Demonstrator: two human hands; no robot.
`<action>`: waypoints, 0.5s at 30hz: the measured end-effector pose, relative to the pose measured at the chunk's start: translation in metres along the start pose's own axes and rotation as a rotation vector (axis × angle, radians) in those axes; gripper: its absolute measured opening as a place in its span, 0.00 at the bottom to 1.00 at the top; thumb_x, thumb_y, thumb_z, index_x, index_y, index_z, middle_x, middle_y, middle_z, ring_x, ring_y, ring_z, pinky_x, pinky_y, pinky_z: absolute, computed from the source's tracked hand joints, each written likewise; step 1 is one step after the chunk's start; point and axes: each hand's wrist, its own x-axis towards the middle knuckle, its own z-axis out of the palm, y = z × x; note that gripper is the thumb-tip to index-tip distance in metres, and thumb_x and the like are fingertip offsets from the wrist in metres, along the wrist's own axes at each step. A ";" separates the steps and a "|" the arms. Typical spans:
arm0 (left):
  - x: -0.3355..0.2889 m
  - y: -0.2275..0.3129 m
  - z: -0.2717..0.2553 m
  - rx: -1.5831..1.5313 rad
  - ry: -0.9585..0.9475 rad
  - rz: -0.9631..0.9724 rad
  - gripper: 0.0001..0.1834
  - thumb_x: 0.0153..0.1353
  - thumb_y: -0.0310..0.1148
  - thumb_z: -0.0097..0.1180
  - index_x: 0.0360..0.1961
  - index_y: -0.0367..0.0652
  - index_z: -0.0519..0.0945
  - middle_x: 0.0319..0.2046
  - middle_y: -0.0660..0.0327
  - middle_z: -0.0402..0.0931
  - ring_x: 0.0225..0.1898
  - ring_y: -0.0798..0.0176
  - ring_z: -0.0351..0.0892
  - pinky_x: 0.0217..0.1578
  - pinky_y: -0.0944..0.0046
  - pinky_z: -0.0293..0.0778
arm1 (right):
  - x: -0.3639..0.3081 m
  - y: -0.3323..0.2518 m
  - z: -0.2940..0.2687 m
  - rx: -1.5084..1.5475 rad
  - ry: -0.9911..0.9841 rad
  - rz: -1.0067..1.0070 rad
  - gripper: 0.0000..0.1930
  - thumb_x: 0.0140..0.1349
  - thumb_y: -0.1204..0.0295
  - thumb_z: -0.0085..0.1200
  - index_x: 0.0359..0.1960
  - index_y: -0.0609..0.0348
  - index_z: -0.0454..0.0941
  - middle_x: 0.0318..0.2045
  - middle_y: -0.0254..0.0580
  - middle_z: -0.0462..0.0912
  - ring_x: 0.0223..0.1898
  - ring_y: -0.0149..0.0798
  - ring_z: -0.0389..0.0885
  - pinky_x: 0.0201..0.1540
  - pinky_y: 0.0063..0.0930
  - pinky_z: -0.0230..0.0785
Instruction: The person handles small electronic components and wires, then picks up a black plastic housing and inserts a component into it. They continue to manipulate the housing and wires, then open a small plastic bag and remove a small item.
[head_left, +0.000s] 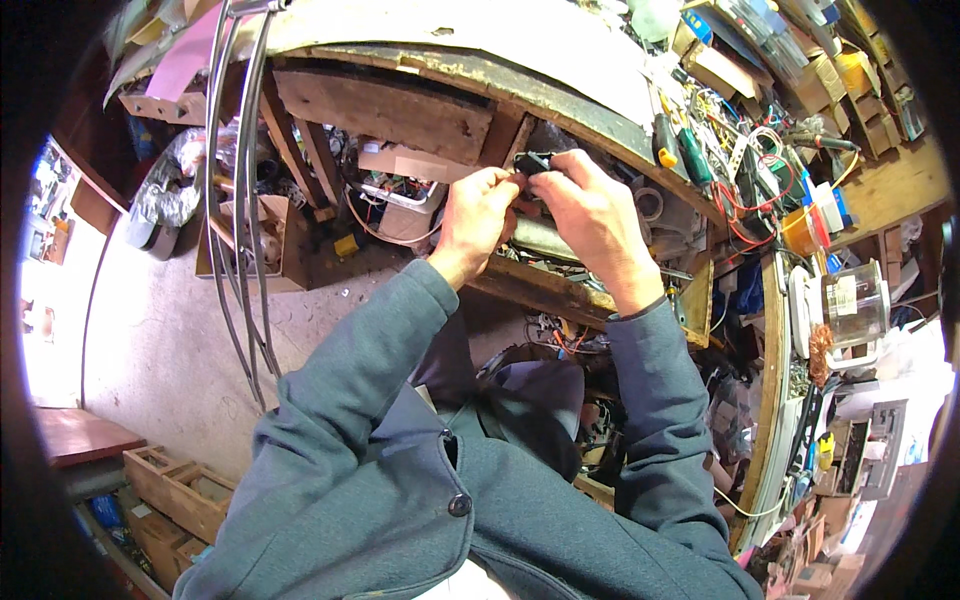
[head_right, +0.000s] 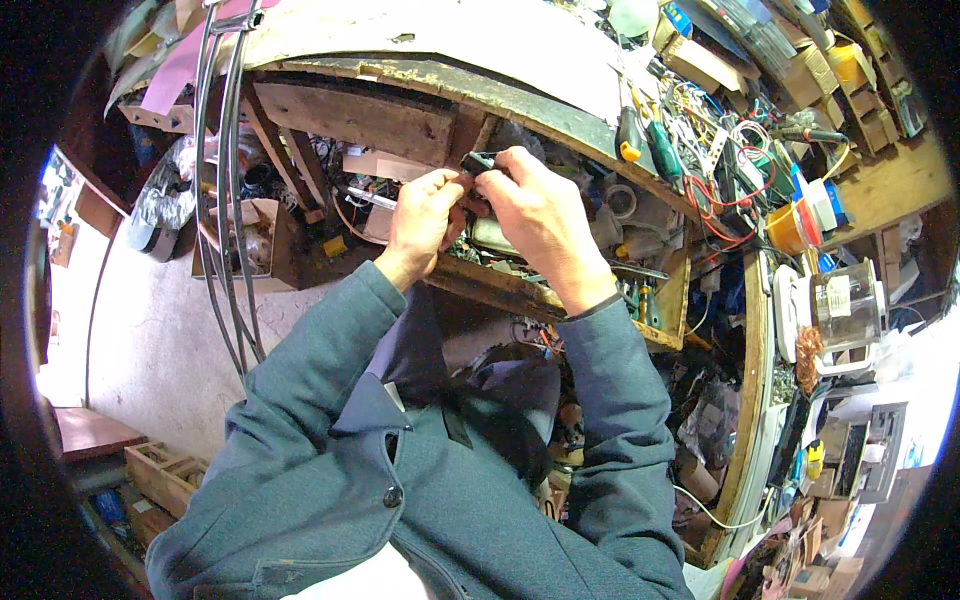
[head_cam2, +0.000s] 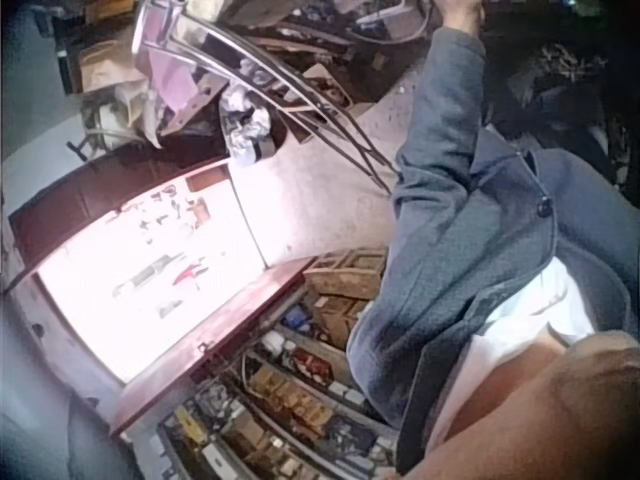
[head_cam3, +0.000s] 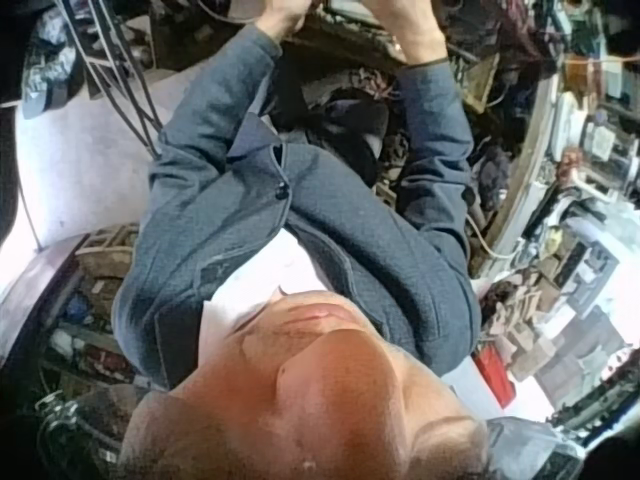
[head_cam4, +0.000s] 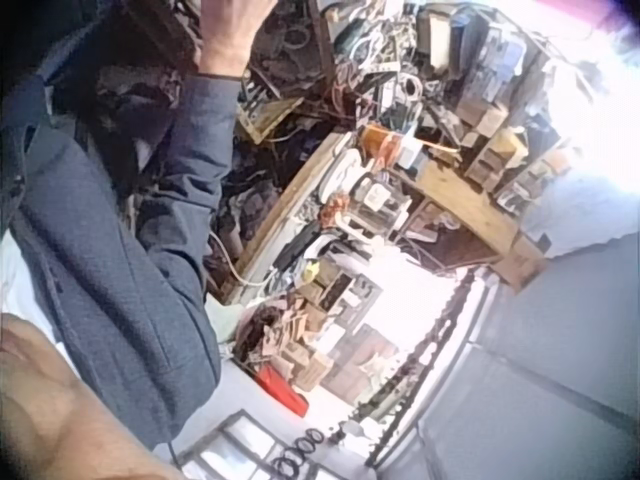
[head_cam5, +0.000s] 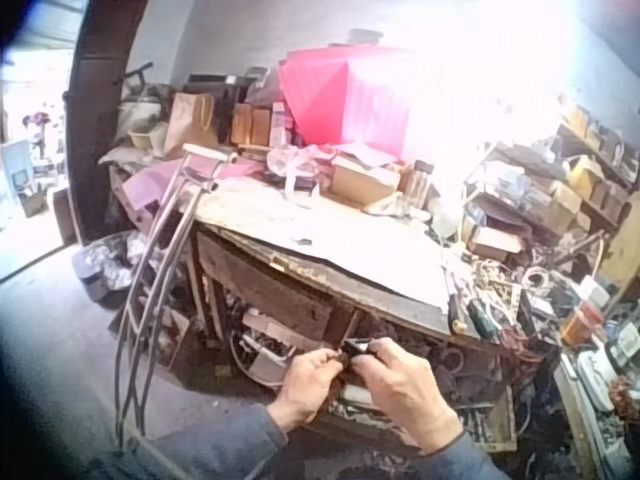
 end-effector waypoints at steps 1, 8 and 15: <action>0.000 0.000 -0.001 -0.003 0.003 -0.002 0.10 0.72 0.34 0.55 0.37 0.38 0.80 0.28 0.55 0.85 0.13 0.77 0.64 0.14 0.71 0.57 | 0.000 -0.001 0.000 0.060 0.055 0.039 0.05 0.60 0.75 0.63 0.38 0.56 0.83 0.40 0.43 0.81 0.38 0.46 0.85 0.38 0.35 0.80; 0.005 -0.007 -0.004 0.025 -0.016 0.011 0.11 0.74 0.36 0.55 0.37 0.40 0.80 0.28 0.56 0.85 0.13 0.77 0.66 0.12 0.74 0.54 | -0.005 0.012 -0.010 0.266 0.287 0.233 0.13 0.61 0.80 0.64 0.47 0.56 0.83 0.33 0.42 0.83 0.32 0.41 0.85 0.35 0.30 0.77; 0.005 -0.009 -0.003 -0.012 -0.022 0.013 0.10 0.73 0.36 0.57 0.37 0.40 0.80 0.28 0.56 0.85 0.13 0.79 0.66 0.12 0.75 0.55 | -0.010 0.015 0.006 0.511 0.263 0.593 0.23 0.59 0.84 0.65 0.56 0.52 0.79 0.27 0.30 0.79 0.24 0.22 0.73 0.28 0.20 0.70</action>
